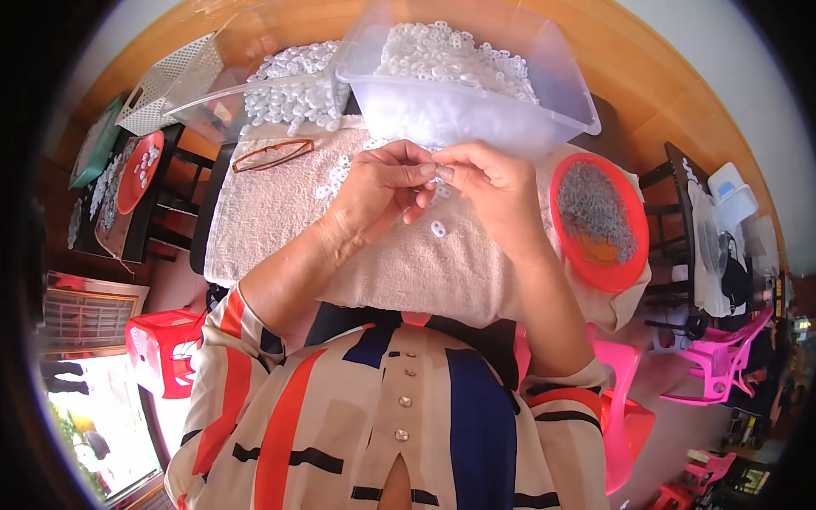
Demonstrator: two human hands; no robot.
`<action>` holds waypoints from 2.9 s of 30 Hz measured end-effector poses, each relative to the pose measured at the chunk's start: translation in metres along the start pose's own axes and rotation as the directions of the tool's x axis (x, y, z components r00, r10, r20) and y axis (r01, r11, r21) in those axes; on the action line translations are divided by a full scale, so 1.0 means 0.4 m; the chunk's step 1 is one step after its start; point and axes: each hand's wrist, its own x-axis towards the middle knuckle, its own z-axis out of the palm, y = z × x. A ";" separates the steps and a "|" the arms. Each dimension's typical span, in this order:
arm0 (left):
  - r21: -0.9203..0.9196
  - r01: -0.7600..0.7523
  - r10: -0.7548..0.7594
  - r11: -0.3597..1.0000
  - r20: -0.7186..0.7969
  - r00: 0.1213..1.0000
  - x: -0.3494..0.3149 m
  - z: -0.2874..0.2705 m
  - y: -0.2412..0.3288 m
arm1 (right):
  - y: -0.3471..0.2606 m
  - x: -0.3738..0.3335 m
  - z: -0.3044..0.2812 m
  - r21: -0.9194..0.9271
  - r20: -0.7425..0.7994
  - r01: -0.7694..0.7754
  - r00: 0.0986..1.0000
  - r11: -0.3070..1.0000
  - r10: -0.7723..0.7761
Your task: Manually assembling small white plastic components by inserting metal pins into them at a workstation.
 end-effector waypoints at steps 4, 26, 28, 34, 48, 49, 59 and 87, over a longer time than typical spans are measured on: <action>-0.027 0.041 -0.041 0.999 0.022 0.999 0.001 -0.007 0.000 | 0.004 0.015 -0.017 -0.027 0.098 -0.055 0.994 0.998 0.057; 0.229 -0.137 0.172 0.964 -0.140 0.975 -0.001 -0.001 -0.006 | 0.002 0.010 0.094 -0.314 -0.203 0.230 0.932 0.921 -0.301; 0.111 -0.101 0.115 0.989 -0.131 0.985 0.002 -0.005 -0.008 | 0.007 0.007 0.095 -0.271 -0.212 0.223 0.935 0.936 -0.284; 0.280 -0.115 0.158 0.953 -0.136 0.978 0.000 0.011 -0.011 | 0.031 0.001 0.094 -0.274 -0.268 0.208 0.921 0.939 -0.282; 0.048 -0.033 0.038 0.998 -0.103 0.994 0.007 -0.002 -0.008 | 0.040 -0.012 0.070 -0.057 -0.220 0.030 0.975 0.998 -0.041; 0.037 -0.032 0.036 0.999 -0.095 0.995 0.008 -0.003 -0.009 | 0.043 -0.012 0.070 -0.059 -0.220 0.026 0.975 0.998 -0.038; 0.012 -0.066 0.067 0.998 -0.082 0.994 0.000 0.001 -0.006 | 0.044 -0.013 0.076 -0.056 -0.220 0.090 0.970 0.994 -0.101; 0.037 -0.067 0.074 0.997 -0.223 0.972 0.009 -0.005 -0.016 | 0.052 -0.010 0.080 -0.215 -0.281 0.069 0.951 0.974 -0.130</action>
